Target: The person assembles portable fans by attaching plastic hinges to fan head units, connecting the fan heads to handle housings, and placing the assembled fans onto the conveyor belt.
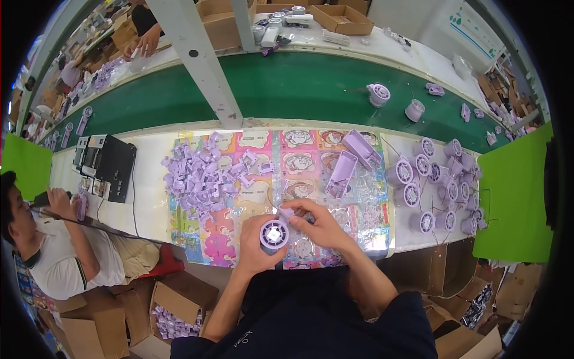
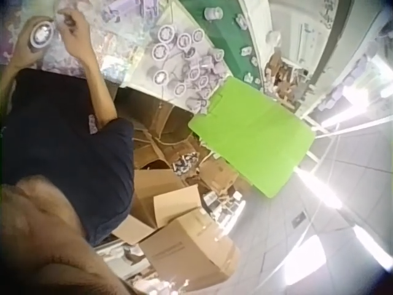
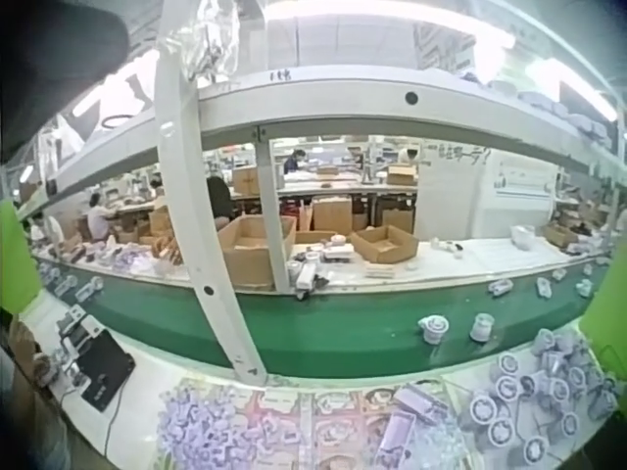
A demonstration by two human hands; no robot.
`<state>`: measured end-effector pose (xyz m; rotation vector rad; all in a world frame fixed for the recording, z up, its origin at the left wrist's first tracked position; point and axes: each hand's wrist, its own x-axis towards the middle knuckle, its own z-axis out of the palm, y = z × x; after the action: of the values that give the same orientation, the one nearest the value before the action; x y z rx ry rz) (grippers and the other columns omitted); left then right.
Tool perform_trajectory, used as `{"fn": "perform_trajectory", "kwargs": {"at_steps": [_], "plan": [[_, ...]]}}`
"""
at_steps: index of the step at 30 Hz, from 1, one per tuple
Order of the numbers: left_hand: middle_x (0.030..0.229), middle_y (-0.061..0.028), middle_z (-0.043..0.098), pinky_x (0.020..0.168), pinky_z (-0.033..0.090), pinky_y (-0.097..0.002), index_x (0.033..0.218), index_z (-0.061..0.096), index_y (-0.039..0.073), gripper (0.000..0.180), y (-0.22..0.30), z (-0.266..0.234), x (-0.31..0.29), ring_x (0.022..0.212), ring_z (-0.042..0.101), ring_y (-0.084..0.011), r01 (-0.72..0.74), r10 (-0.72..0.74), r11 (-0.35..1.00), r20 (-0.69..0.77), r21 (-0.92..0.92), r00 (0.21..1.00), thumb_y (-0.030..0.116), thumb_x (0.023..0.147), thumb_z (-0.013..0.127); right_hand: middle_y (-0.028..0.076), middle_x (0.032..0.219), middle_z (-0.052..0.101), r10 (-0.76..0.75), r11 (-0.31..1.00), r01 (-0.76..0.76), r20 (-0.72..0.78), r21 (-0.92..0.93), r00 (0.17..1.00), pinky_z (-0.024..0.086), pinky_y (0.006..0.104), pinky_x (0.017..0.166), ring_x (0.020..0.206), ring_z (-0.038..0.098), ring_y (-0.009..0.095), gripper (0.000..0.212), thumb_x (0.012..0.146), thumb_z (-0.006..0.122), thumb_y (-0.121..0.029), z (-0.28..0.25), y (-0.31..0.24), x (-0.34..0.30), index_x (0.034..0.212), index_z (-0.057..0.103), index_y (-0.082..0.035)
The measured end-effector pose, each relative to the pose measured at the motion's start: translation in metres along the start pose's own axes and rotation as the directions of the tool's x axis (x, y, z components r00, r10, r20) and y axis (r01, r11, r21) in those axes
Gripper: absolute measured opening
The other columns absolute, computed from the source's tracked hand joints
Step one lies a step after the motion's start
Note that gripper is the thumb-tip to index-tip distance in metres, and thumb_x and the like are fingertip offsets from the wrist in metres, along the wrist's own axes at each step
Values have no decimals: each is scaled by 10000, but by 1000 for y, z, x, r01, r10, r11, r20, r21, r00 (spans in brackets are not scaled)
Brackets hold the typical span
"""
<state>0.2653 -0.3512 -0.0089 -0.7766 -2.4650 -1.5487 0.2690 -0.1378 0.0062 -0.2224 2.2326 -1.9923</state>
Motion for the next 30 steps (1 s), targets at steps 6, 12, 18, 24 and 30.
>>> {"fn": "perform_trajectory", "kwargs": {"at_steps": [6, 12, 18, 24, 30], "plan": [[1093, -139, 665, 894, 457, -443, 1190, 599, 47, 615, 2, 1, -1, 999, 616, -354, 2, -2, 1000, -1, -17, 1000, 136, 638, 854, 109, 1105, 695, 85, 994, -80, -64, 80, 994, 516, 301, 869, 996, 654, 160, 281, 999, 610, -89, 10, 9, -7, 1269, 624, -12], [1212, -172, 611, 973, 456, -450, 1211, 574, 38, 624, 0, 2, -8, 1107, 591, -367, 52, -47, 993, 50, -106, 998, 91, 657, 856, 96, 986, 689, 150, 989, -148, -95, 24, 984, 539, 283, 805, 881, 665, 149, 275, 965, 657, -65, 15, -8, -8, 1224, 601, 9], [1468, -199, 389, 1145, 359, -424, 1300, 439, 52, 587, 10, 4, -13, 1392, 437, -308, 244, -182, 729, 162, -640, 970, 86, 828, 787, 57, 985, 677, 63, 992, -40, -202, 117, 977, 520, 271, 800, 902, 640, 113, 321, 924, 686, 12, 31, -13, -31, 1232, 598, 14], [1084, -112, 651, 920, 460, -288, 987, 613, -15, 87, 32, 18, -16, 1009, 602, -164, 379, -391, 652, 137, -656, 910, 27, 935, 668, 48, 1043, 635, 19, 986, 29, -288, 162, 958, 510, 257, 771, 908, 611, 93, 308, 950, 678, -17, 46, -7, -57, 1253, 630, 9], [1053, -92, 635, 888, 457, -271, 996, 603, -15, 99, 34, 44, -10, 978, 593, -143, 367, -312, 625, 211, -689, 927, -6, 924, 671, -2, 989, 586, 182, 941, -74, -310, 329, 933, 454, 212, 704, 825, 562, 57, 278, 963, 688, -55, 21, -15, -80, 1236, 680, -2]]}}
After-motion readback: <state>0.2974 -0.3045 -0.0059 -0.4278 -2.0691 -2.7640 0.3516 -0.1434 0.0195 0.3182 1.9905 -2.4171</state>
